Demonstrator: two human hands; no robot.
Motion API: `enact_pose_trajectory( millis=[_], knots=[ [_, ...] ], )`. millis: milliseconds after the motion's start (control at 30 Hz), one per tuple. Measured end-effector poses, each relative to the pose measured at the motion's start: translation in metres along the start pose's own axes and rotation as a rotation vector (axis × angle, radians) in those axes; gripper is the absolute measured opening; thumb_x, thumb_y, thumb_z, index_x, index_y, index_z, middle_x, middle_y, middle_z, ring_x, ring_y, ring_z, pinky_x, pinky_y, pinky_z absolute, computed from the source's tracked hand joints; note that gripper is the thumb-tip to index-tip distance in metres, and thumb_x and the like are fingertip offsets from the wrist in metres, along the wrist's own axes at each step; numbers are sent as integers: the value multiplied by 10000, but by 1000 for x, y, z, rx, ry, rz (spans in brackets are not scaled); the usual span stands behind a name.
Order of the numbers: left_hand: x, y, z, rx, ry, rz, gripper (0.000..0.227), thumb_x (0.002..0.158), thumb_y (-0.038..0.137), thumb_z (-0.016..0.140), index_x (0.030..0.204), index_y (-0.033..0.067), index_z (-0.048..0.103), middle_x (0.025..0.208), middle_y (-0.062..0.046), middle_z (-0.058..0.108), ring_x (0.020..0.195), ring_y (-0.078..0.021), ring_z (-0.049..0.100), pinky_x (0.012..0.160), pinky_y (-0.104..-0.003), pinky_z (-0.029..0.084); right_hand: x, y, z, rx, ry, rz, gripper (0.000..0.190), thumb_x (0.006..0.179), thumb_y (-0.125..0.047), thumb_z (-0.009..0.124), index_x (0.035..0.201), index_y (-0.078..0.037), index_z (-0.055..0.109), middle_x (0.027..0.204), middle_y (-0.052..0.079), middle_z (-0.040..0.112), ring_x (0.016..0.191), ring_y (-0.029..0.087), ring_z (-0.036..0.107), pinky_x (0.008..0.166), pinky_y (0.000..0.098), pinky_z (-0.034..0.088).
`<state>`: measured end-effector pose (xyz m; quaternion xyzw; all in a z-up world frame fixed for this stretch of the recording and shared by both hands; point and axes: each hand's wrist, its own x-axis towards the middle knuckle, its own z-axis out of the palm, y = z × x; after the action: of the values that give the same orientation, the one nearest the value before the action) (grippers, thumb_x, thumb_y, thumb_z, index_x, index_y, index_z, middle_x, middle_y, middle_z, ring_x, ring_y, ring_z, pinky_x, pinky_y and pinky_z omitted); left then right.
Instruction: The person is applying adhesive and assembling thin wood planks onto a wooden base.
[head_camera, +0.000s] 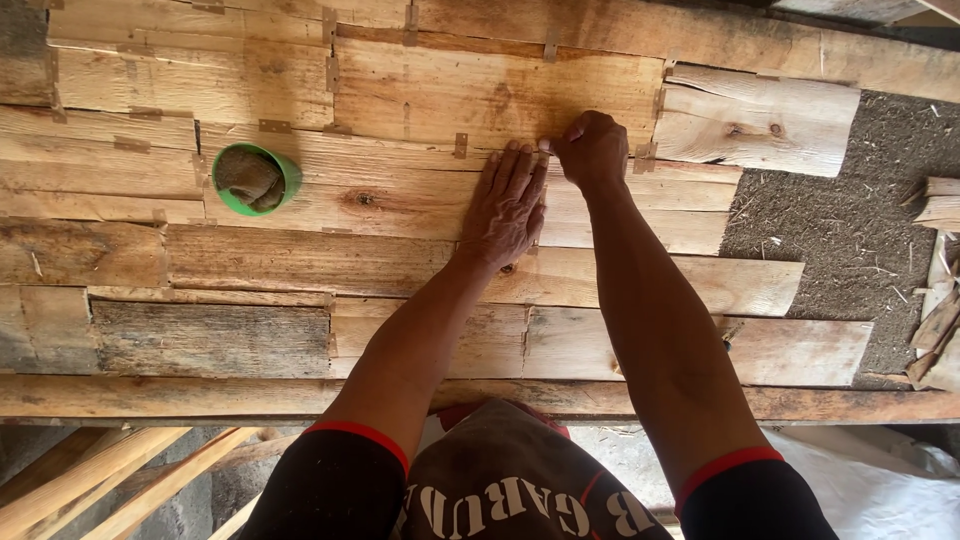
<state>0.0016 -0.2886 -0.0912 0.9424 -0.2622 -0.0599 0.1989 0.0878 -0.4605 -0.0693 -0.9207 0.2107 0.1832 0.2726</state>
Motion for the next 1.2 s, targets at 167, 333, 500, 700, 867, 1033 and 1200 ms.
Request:
enact_pose_trajectory(
  millis=[167,333,500,700,867,1033,1200],
  knots=[
    [1,3,-7,11,-29,-12,724,1055,388,468,1646,38,238,1692,-202,207,1589,-361,168,1322,-503,94,8,6,0,-9,-5,-36,383,739,-372,964,793,-82,720,836,88,757,775,232,722,723,401,583],
    [1,1,-6,55,-13,-6,696,1064,413,430,1630,37,279,1693,-196,235,1585,-357,167,1320,-497,94,3,3,-1,5,-90,-41,387,732,-352,966,826,-80,708,873,85,758,810,220,729,736,380,589],
    [2,3,-12,82,-96,-16,704,1049,422,429,1586,-18,309,1671,-227,270,1576,-365,192,1311,-487,102,3,16,10,81,-17,-150,408,746,-296,939,955,-67,674,953,93,757,872,232,727,767,367,599],
    [2,0,-9,-21,-39,-27,684,1060,399,454,1540,-70,324,1662,-268,289,1582,-366,232,1324,-471,117,-1,15,0,48,-143,-93,445,821,-360,929,1017,-85,640,1001,86,726,898,227,697,800,386,564],
    [2,-1,-12,-61,29,-14,712,1034,381,464,1551,-88,323,1642,-278,306,1566,-371,243,1316,-470,125,-4,27,10,8,-74,-309,509,763,-272,957,1024,-64,573,973,101,659,887,264,648,788,399,549],
    [2,0,-13,-103,40,-14,703,1019,367,473,1542,-80,326,1644,-270,314,1570,-373,241,1323,-474,127,-8,26,9,-50,60,-475,540,763,-228,967,1023,-66,522,939,94,580,856,288,591,769,422,509],
    [-1,-2,-9,-63,26,-1,689,1040,396,467,1595,23,303,1667,-253,270,1574,-364,214,1315,-474,118,-1,33,9,57,-94,-262,409,876,-309,909,1015,-97,588,994,49,663,903,201,668,799,371,555]
  ],
)
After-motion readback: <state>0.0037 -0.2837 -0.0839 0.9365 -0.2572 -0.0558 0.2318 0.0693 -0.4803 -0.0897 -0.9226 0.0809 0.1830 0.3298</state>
